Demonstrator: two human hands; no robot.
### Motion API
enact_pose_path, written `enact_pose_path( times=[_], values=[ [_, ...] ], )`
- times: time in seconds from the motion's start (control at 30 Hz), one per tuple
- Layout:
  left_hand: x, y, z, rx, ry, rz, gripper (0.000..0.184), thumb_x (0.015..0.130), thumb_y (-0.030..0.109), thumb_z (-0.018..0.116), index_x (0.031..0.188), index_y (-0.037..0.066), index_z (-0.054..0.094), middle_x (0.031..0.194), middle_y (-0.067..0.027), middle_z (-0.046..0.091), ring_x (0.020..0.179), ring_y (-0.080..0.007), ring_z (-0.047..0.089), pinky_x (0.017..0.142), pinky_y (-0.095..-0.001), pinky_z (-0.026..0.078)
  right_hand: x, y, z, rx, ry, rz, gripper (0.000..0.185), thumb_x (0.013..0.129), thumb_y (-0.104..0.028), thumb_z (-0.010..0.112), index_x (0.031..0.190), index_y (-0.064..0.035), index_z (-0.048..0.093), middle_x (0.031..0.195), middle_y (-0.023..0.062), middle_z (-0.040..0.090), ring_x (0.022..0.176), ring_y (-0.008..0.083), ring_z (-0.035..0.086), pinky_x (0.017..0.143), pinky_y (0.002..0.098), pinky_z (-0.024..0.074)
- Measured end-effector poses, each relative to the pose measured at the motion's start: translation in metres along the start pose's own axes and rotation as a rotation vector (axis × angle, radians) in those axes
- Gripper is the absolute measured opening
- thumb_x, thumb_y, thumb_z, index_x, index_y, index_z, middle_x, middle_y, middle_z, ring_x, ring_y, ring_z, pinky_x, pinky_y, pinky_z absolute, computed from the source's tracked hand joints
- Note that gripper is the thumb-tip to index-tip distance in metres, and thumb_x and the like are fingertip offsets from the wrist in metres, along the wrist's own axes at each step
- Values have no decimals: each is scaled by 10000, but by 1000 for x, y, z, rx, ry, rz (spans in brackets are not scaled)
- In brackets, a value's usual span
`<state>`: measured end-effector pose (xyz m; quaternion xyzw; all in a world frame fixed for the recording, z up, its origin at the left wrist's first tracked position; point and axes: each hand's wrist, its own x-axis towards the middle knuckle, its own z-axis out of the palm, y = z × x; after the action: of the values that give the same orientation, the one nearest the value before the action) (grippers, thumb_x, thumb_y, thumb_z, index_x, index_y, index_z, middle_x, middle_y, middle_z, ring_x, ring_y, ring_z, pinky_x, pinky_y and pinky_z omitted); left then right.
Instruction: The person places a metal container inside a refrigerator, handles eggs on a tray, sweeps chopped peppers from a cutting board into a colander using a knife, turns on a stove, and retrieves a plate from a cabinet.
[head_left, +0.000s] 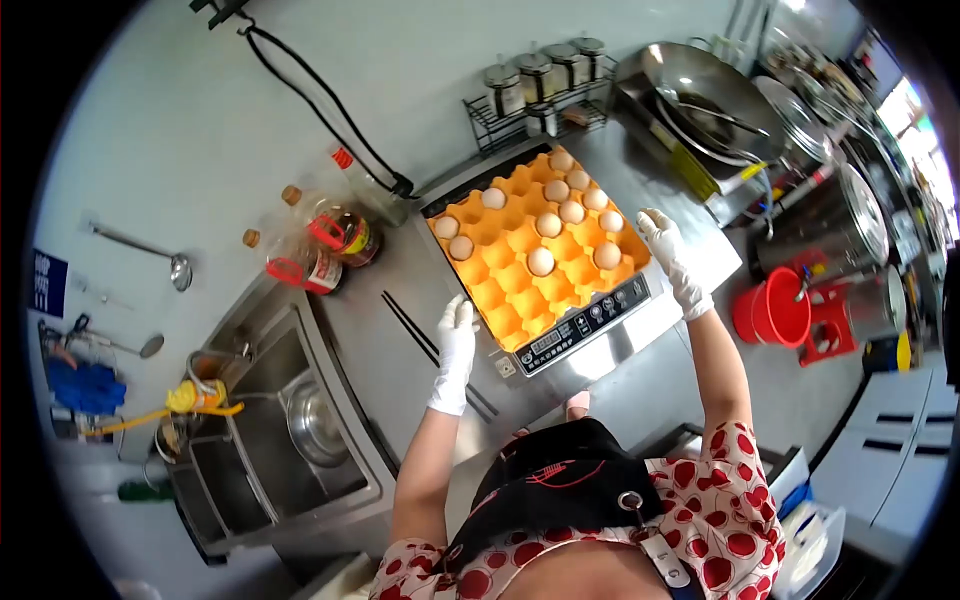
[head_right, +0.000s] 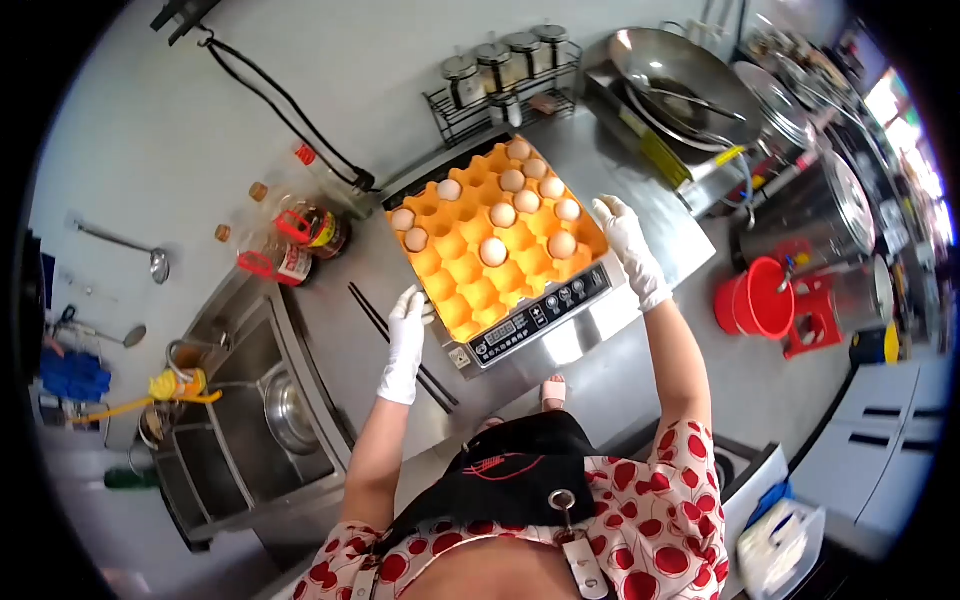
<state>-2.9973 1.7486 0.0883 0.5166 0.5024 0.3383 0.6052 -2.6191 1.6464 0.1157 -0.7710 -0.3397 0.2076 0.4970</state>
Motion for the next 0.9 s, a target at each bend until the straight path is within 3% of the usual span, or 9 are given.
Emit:
enact_pose_path(
  times=[0.17, 0.23, 0.33, 0.4, 0.47, 0.53, 0.73, 0.8, 0.9],
  values=[
    [32, -30, 8, -8, 130, -6, 424, 959, 256, 489, 1267, -34, 481, 1155, -120, 596, 977, -179, 601, 815, -292, 490, 31, -57, 6, 170, -409, 159, 479, 938, -383, 502, 1154, 38, 577, 1008, 85, 652, 869, 143, 595, 808, 266, 469],
    [21, 0, 20, 155, 174, 14, 447, 962, 298, 482, 1229, -59, 511, 1165, -125, 594, 1054, -198, 566, 906, -290, 443, 41, -59, 8, 207, -539, 188, 507, 941, -414, 484, 1190, 22, 556, 1053, 90, 639, 871, 134, 606, 829, 252, 480],
    [27, 4, 29, 117, 210, 65, 468, 965, 330, 453, 1209, -63, 524, 1172, -162, 602, 1067, -233, 565, 922, -297, 418, 30, -70, 19, 147, -492, 179, 524, 942, -423, 477, 1219, 19, 524, 1095, 98, 622, 915, 146, 611, 842, 255, 491],
    [21, 13, 30, 21, 206, 62, 465, 970, 333, 442, 1213, -56, 516, 1183, -145, 586, 1068, -232, 558, 911, -308, 427, 30, -55, 22, 205, -482, 207, 659, 921, -462, 480, 1324, 55, 404, 1227, 171, 553, 1099, 218, 548, 915, 291, 450],
    [15, 27, 32, -170, 197, 27, 461, 972, 331, 438, 1225, -48, 503, 1193, -133, 573, 1072, -232, 554, 905, -315, 435, 20, -58, 23, 261, -462, 205, 618, 927, -457, 475, 1288, 43, 447, 1178, 154, 577, 1048, 209, 566, 900, 290, 455],
    [6, 43, 33, -336, 148, -40, 452, 973, 329, 440, 1241, -33, 480, 1220, -129, 547, 1060, -219, 553, 900, -329, 454, 5, -59, 22, 284, -422, 173, 510, 937, -439, 468, 1179, 6, 529, 1021, 100, 613, 921, 180, 578, 836, 297, 467],
    [11, 31, 11, -139, 154, 56, 563, 968, 435, 418, 1238, -56, 477, 1221, -127, 543, 1089, -212, 534, 929, -336, 438, -23, -81, 21, 191, -266, 169, 510, 926, -452, 475, 1214, -34, 521, 1053, 96, 615, 958, 184, 581, 856, 304, 457],
    [2, 33, 5, -4, 143, 125, 490, 977, 381, 432, 1212, -43, 503, 1216, -124, 546, 1110, -192, 499, 958, -309, 384, -19, -73, 27, 256, -317, 222, 530, 923, -454, 484, 1226, -20, 504, 1067, 101, 611, 959, 177, 582, 854, 299, 461],
    [-17, 40, 6, -25, 253, 63, 425, 989, 305, 419, 1241, -29, 490, 1198, -111, 554, 1099, -189, 507, 943, -311, 393, -12, -73, 31, 300, -378, 174, 506, 929, -404, 518, 1223, 7, 494, 1050, 123, 613, 945, 163, 582, 830, 277, 467]
  ],
)
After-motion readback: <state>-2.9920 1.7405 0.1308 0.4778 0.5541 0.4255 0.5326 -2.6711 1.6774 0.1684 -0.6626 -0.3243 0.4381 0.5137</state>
